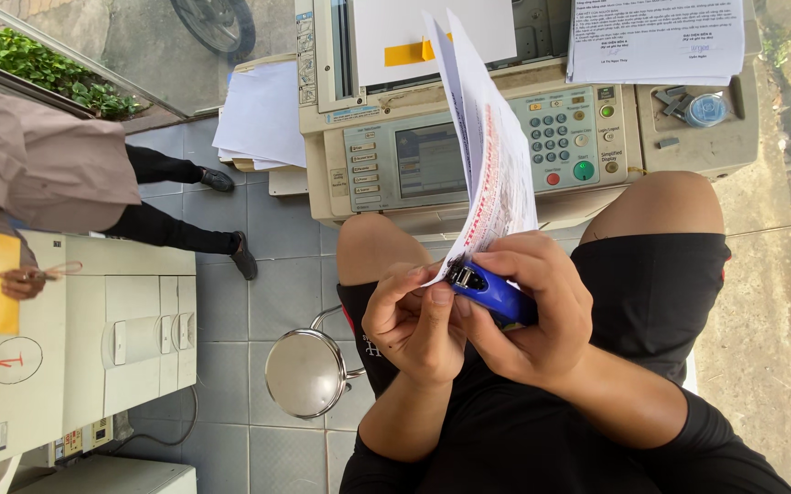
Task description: The person places documents on a photocopier, presses buttons to start copying, and staples the resulting copies. They repeat this process for multiple documents, organizing the stapled copies into a stack.
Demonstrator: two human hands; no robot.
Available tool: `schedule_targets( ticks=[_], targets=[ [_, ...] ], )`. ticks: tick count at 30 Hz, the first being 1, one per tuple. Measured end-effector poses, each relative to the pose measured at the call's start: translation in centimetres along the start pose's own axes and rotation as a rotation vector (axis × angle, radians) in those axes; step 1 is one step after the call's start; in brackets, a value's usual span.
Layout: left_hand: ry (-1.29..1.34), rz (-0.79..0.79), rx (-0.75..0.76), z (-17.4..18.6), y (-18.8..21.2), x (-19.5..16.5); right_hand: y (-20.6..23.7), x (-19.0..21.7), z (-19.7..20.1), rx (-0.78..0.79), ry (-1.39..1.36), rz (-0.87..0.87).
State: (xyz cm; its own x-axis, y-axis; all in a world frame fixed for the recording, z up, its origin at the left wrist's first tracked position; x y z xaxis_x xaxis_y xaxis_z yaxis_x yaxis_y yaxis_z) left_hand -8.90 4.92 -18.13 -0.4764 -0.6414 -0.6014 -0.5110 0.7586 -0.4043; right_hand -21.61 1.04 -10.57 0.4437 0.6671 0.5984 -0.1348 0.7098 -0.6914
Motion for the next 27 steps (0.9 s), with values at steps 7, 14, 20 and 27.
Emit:
schedule_targets(
  ticks=[7, 14, 20, 27],
  targets=[
    [-0.143, -0.185, 0.035, 0.4, -0.1, 0.7, 0.9, 0.0, 0.2, 0.151, -0.207, -0.24],
    [-0.177, -0.238, 0.115, 1.3, -0.1, 1.6, 0.0, -0.1, -0.2, 0.088, -0.006, -0.026],
    [-0.055, -0.128, 0.06, 1.7, 0.3, 2.3, 0.3, -0.7, -0.6, 0.15, -0.238, -0.208],
    [0.135, 0.13, 0.012, -0.4, -1.4, 1.2, 0.1, -1.2, -0.4, 0.036, 0.05, -0.02]
  ],
)
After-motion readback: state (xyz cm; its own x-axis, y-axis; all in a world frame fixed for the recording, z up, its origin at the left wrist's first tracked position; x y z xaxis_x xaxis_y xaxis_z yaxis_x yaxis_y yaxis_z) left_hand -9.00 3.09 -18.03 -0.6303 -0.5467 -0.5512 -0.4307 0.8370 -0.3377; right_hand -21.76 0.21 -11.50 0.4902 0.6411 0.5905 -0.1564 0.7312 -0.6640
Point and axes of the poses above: each hand's wrist, its own y-axis away from the middle knuckle, its own z-axis out of the back of the hand, x = y × z, the point moved 3 cm from there along -y, towards the middle knuckle, and after that the axes turned 15 degrees about y, right-handed, at the moved point
